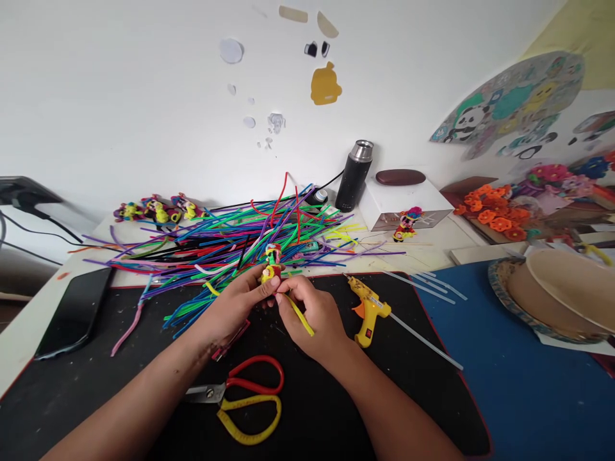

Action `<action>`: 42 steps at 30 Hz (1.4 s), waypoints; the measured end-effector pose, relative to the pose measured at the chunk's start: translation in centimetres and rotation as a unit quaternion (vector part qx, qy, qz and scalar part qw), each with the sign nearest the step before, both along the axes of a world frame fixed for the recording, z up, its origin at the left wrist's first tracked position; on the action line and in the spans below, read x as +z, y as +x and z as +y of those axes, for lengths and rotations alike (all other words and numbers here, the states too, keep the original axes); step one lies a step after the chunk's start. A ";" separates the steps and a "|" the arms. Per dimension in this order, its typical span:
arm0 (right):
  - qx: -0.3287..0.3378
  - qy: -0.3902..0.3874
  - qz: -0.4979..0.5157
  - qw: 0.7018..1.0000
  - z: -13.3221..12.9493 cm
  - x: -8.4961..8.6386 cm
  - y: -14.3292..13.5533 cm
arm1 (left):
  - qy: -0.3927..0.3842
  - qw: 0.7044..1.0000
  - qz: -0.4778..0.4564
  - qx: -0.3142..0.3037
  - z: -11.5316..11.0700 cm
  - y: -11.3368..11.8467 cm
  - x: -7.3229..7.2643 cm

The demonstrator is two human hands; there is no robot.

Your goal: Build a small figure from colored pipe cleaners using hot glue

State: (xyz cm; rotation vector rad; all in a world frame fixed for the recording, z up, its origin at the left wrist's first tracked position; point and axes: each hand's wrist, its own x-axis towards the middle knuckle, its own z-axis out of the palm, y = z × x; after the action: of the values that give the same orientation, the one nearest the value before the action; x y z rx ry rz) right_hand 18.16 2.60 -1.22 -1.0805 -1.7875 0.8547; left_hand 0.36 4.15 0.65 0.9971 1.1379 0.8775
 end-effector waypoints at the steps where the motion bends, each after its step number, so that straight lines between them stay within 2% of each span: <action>1: -0.002 0.003 -0.007 1.000 0.0 0.0 0.0 | 0.006 1.000 0.005 -0.001 0.0 0.0 0.1; 7: -0.005 0.006 -0.031 0.999 0.1 0.0 0.1 | 0.016 1.000 0.017 0.003 0.1 0.4 0.7; 11: -0.001 0.021 -0.045 0.999 0.1 -0.2 0.1 | 0.012 0.999 0.027 0.013 0.1 0.4 0.6; 16: -0.007 0.038 -0.083 0.996 0.1 -0.4 0.0 | 0.013 1.000 0.022 -0.006 0.1 0.4 0.5; 24: -0.046 0.089 -0.097 0.990 0.2 -0.8 -0.5 | 0.009 1.000 0.019 -0.014 0.1 0.3 0.1; 34: -0.058 0.060 -0.062 0.995 0.0 -0.6 -0.7 | 0.007 1.000 -0.008 0.003 -0.3 0.5 0.1; 42: 0.017 -0.007 0.001 1.000 0.0 -0.1 0.1 | -0.025 0.998 -0.048 0.028 -0.3 0.5 0.4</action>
State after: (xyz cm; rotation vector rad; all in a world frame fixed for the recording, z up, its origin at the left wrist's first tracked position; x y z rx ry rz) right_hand 18.26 2.64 -1.30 -1.0601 -1.8044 0.8893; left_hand 0.83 3.87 1.07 0.8775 1.1059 0.9283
